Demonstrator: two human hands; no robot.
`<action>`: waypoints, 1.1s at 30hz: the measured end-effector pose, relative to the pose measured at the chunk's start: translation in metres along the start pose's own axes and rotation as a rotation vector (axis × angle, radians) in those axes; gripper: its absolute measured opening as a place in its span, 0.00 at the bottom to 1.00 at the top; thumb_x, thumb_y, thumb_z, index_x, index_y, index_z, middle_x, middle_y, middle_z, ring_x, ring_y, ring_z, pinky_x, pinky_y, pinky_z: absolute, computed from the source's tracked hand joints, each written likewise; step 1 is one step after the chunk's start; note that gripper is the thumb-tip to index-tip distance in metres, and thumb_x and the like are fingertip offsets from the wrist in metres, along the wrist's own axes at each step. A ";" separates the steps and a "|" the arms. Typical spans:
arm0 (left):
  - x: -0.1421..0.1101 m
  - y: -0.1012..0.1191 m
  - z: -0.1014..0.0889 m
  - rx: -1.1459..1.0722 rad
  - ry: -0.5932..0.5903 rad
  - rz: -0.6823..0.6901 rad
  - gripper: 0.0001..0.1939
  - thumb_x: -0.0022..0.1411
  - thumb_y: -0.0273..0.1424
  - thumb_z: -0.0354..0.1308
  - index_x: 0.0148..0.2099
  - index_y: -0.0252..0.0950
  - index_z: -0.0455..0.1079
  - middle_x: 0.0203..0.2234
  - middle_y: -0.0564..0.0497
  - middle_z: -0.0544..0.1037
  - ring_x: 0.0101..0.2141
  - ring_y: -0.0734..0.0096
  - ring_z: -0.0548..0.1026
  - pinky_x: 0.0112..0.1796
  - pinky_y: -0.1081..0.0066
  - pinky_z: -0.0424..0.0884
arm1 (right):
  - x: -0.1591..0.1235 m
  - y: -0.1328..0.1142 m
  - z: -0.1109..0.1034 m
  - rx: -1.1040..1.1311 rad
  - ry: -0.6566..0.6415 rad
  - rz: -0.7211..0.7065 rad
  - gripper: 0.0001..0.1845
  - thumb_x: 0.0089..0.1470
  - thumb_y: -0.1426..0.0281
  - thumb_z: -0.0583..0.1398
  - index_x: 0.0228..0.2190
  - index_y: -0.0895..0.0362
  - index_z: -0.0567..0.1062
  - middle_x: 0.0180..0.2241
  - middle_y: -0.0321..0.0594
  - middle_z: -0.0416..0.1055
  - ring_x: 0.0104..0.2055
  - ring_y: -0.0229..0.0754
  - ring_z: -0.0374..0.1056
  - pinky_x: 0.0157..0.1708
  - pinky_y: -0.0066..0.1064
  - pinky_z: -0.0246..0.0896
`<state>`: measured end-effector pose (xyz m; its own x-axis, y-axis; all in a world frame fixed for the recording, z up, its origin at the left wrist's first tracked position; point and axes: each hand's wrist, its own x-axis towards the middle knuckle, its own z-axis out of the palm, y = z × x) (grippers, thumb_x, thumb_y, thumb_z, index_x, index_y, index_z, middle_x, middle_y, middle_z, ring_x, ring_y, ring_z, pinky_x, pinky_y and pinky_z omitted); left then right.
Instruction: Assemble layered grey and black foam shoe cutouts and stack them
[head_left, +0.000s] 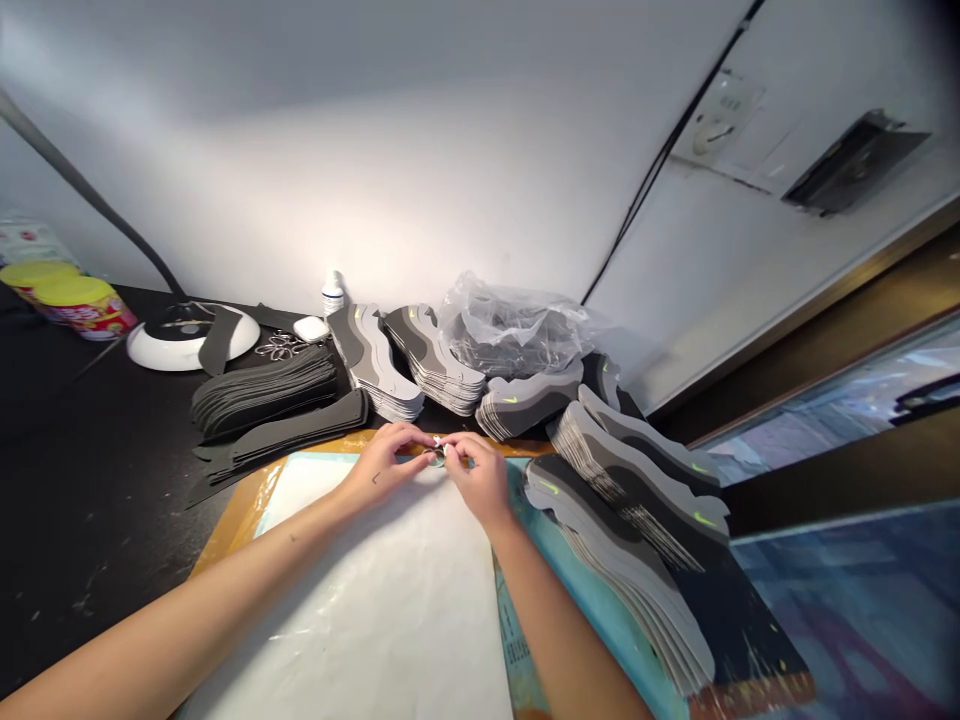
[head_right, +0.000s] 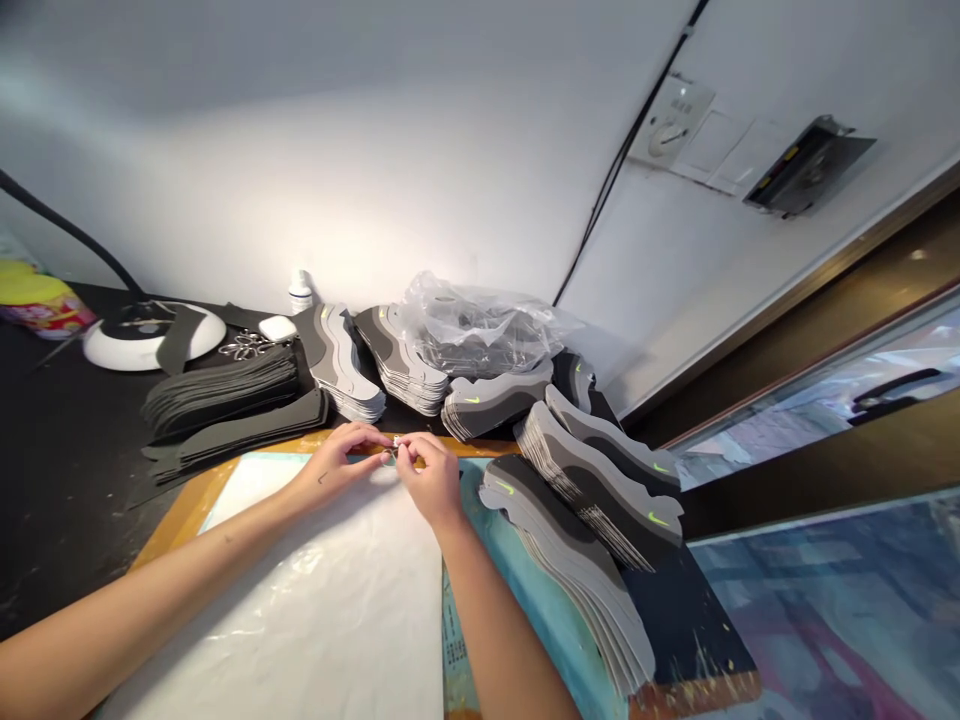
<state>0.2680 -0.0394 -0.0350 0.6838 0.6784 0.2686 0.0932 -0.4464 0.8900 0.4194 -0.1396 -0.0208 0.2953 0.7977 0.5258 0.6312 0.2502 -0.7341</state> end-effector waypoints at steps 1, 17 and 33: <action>0.000 0.002 0.000 -0.050 -0.013 -0.010 0.16 0.60 0.43 0.63 0.43 0.36 0.78 0.39 0.44 0.77 0.42 0.59 0.73 0.42 0.64 0.69 | -0.001 -0.001 0.001 -0.013 -0.008 -0.030 0.15 0.57 0.72 0.56 0.19 0.54 0.64 0.33 0.41 0.76 0.38 0.41 0.72 0.40 0.32 0.65; -0.005 0.010 0.002 -0.324 -0.012 -0.066 0.19 0.58 0.41 0.66 0.45 0.31 0.79 0.36 0.43 0.82 0.34 0.66 0.76 0.35 0.70 0.69 | -0.010 0.003 0.003 -0.058 -0.160 -0.133 0.16 0.66 0.69 0.49 0.28 0.55 0.70 0.38 0.42 0.69 0.44 0.43 0.66 0.44 0.35 0.60; -0.009 0.003 -0.002 0.227 0.090 0.461 0.15 0.68 0.36 0.57 0.53 0.35 0.75 0.35 0.45 0.81 0.34 0.69 0.76 0.35 0.73 0.72 | -0.011 0.008 0.005 -0.040 -0.155 -0.130 0.15 0.66 0.69 0.49 0.32 0.55 0.72 0.44 0.45 0.69 0.47 0.44 0.67 0.47 0.35 0.62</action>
<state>0.2610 -0.0453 -0.0342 0.6266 0.4247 0.6535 -0.0414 -0.8192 0.5720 0.4174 -0.1439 -0.0348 0.0971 0.8358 0.5403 0.6857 0.3373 -0.6450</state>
